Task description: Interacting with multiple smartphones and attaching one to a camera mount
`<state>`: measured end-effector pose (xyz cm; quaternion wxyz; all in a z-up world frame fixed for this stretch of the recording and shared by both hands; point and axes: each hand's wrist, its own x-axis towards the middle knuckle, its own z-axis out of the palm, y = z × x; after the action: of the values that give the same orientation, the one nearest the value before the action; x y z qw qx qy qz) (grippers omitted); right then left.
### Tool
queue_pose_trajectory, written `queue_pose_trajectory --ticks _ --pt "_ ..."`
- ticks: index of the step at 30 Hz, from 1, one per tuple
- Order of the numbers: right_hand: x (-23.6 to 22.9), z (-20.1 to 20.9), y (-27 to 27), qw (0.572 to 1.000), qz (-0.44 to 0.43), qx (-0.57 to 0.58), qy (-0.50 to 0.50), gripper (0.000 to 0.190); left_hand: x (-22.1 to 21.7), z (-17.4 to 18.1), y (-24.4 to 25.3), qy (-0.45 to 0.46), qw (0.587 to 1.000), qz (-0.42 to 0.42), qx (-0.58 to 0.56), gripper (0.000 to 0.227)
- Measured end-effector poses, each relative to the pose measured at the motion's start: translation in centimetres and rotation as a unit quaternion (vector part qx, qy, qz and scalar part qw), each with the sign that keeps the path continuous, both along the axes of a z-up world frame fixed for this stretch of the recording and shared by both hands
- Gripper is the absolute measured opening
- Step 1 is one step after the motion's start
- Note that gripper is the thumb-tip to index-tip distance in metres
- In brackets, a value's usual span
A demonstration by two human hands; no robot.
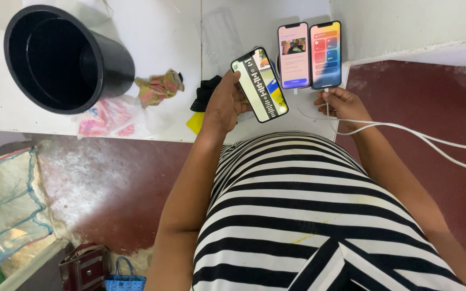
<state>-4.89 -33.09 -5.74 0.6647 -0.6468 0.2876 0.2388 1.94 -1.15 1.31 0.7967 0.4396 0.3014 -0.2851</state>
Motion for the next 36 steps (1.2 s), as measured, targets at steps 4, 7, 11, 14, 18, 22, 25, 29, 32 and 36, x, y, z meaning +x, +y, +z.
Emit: queue_pose_trajectory --ticks 4,7,11,14,18,22,25,29,32,36 --pt "-0.1 -0.2 -0.1 1.000 0.003 0.008 -0.002 0.007 0.0 2.3 -0.1 0.020 1.000 0.012 -0.004 0.038" --pt "-0.2 -0.6 -0.3 1.000 -0.001 0.016 -0.008 0.006 0.0 3.4 -0.3 0.033 0.999 0.020 0.009 0.044" --pt "-0.3 -0.5 -0.4 1.000 0.006 0.015 -0.012 0.008 0.0 4.0 -0.3 0.052 0.997 0.046 0.023 0.046" --pt "-0.3 -0.6 -0.5 1.000 0.014 0.015 -0.013 0.010 -0.2 3.5 0.1 0.050 0.998 0.041 0.022 0.045" --pt "-0.3 -0.2 -0.5 1.000 0.018 0.015 -0.015 0.012 -0.3 3.9 0.3 0.048 0.998 0.030 0.010 0.045" --pt "-0.3 -1.1 -0.9 1.000 0.019 0.017 -0.016 0.012 -0.1 4.4 0.5 0.039 0.999 0.021 -0.001 0.046" --pt "-0.3 -1.1 -0.9 0.999 0.017 0.025 -0.012 0.011 -0.2 4.2 0.7 0.036 0.999 0.030 -0.015 0.044" --pt "-0.3 -1.2 -0.9 1.000 0.022 0.019 -0.012 0.011 0.0 3.5 0.6 0.059 0.997 0.029 0.027 0.041" --pt "-0.2 -0.5 -0.7 1.000 0.019 0.021 -0.010 0.010 0.1 4.2 0.5 0.066 0.996 0.046 0.030 0.035" --pt "-0.2 -0.2 -0.6 1.000 0.012 0.027 -0.007 0.011 0.1 5.4 0.2 0.078 0.994 0.067 0.027 0.037"
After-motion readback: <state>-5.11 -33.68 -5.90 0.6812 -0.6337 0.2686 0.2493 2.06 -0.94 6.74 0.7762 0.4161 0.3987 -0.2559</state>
